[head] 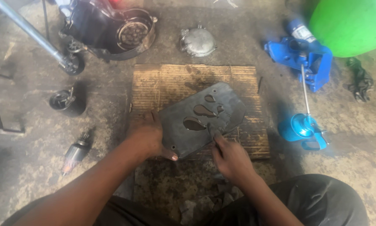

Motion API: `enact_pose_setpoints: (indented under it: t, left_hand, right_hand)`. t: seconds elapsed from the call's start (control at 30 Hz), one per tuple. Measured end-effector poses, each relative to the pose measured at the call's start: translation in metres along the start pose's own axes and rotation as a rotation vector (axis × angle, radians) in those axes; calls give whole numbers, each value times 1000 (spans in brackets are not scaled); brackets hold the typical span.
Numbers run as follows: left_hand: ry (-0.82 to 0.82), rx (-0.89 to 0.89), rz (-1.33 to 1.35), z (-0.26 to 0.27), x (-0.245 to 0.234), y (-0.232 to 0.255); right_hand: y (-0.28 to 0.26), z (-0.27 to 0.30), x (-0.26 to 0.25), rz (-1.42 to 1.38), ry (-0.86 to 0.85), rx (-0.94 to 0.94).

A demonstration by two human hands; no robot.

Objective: The person applies liquid from a blue oil can onto a dark metal part and wipes it with a cloth. They repeatedly rub the surface, flip the part over, and continue wiping different sides to remove grime.

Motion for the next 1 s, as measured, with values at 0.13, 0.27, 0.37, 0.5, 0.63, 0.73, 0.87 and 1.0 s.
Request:
enact_pose_setpoints:
  t: [0.13,0.27,0.37,0.5,0.63,0.73,0.87,1.0]
  left_hand:
    - [-75,-43,-59,4,-1,3]
    - [-72,-21,-86,4,-8,5]
    - [-91,-28,-67,2,-3,4]
    - [-101,-33,-50,1,-2,3]
    - [-122,-5,-78,0,-1,2]
    - [-94,-26,-1,1,-2,1]
    - [-86,-23,-38,2,0,0]
    - [-74,-13,-61,0,-1,3]
  right_hand:
    - [9,-14,32,-153,-195,-11]
    - [68,-1,48,-549,-460,281]
    - [111,-5,15,-549,-280,403]
    - [110,-14,-15,-548,-14,303]
    - [108,-26,-8,-728,-35,418]
    - [106,-35,-10,-489,101,234]
    - [91,-13,17,12,277,-3]
    - [71,3,54,408,85,27]
Point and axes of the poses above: each hand's wrist, its own z-axis away from the middle knuckle, its own x-axis out of the palm, y = z × x, the point moved 5 cm from there along -z, towards the middle knuckle, and after that the axes turned 13 degrees about x, right-handed, at the moved point
